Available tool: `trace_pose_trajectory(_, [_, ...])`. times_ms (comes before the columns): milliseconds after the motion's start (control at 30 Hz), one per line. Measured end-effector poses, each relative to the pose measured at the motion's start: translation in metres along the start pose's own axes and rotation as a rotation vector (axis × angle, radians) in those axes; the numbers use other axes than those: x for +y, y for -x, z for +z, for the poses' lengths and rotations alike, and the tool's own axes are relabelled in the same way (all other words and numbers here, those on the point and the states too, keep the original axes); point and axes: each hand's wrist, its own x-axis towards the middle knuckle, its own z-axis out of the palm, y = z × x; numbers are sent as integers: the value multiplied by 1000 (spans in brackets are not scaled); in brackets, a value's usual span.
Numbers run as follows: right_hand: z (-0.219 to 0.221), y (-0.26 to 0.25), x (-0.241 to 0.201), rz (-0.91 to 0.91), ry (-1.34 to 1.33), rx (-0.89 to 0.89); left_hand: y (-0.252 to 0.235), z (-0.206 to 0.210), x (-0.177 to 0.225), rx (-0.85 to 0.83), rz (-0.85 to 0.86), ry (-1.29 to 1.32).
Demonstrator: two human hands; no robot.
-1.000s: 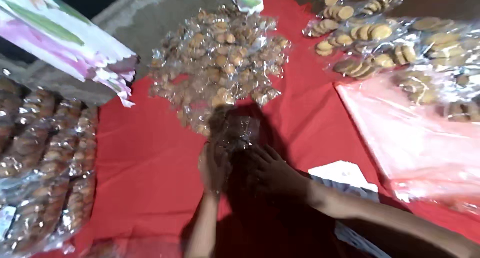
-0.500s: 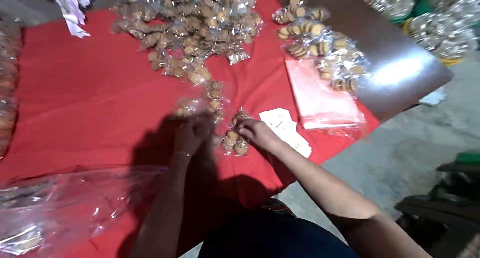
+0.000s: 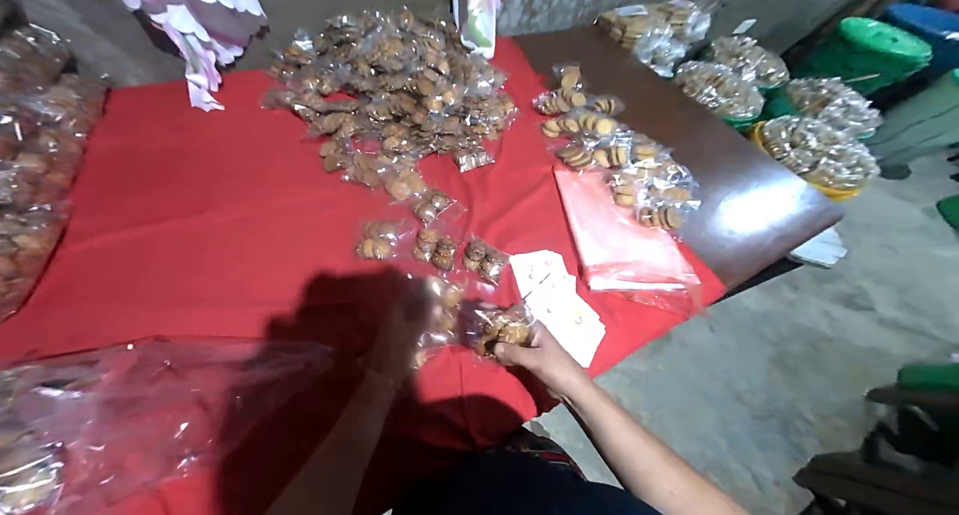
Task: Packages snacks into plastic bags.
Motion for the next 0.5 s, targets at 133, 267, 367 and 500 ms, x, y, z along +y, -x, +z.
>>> trace_pose_trajectory(133, [-9, -2, 17, -46, -51, -2, 42, 68, -15, -68, 160, 177])
trace_pose_trajectory(267, [-35, 11, 32, -43, 20, -44, 28, 42, -26, -2, 635, -534])
trace_pose_trajectory(367, [-40, 16, 61, -390, 671, 5, -6, 0, 6, -100, 250, -893])
trace_pose_trajectory(500, [-37, 13, 77, -381, 816, -59, -43, 0, 24, -439, -234, -1121])
